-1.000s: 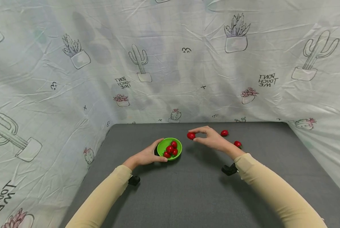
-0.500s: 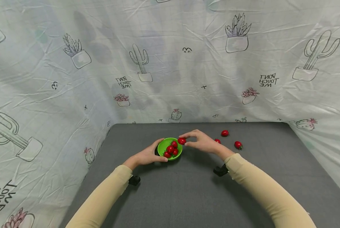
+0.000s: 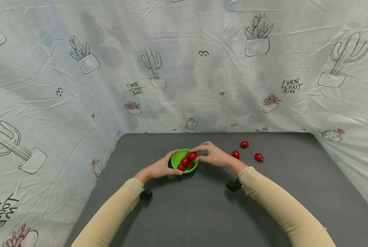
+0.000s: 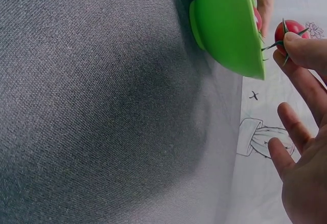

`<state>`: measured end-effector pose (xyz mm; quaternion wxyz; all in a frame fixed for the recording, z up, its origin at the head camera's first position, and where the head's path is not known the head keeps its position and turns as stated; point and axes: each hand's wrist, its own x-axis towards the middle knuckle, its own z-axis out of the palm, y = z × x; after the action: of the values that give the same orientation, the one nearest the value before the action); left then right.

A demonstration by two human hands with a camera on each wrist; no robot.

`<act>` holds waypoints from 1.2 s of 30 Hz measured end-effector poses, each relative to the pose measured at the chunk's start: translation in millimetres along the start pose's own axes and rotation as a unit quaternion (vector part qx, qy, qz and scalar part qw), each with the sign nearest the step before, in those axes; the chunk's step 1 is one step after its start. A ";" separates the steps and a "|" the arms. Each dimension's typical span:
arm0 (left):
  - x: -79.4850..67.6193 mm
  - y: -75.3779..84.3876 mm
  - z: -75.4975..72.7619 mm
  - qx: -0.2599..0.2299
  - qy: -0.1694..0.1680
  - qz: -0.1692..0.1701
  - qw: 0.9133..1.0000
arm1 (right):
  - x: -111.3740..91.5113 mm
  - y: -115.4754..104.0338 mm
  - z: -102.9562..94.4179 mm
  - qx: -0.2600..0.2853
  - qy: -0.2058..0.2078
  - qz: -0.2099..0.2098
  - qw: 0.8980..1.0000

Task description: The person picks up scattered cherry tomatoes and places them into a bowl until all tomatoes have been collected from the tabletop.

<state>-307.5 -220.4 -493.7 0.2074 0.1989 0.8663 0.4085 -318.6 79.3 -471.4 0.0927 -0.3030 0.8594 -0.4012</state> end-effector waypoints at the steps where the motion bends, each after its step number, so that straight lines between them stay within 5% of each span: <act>1: 0.1 -0.4 0.0 0.002 -0.001 0.000 1.000 | 0.1 -0.2 0.9 -0.003 0.000 0.001 1.000; 16: -0.3 0.0 2.0 0.004 0.001 0.002 1.000 | 1.1 -0.9 7.1 -0.004 -0.013 -0.014 1.000; 36: -0.8 0.8 2.0 0.002 0.003 -0.004 1.000 | -12.7 2.1 -5.5 0.004 0.018 0.003 1.000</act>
<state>-305.7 -219.1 -494.1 0.2058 0.1949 0.8684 0.4068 -311.6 91.4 -470.4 0.0794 -0.2932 0.8601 -0.4099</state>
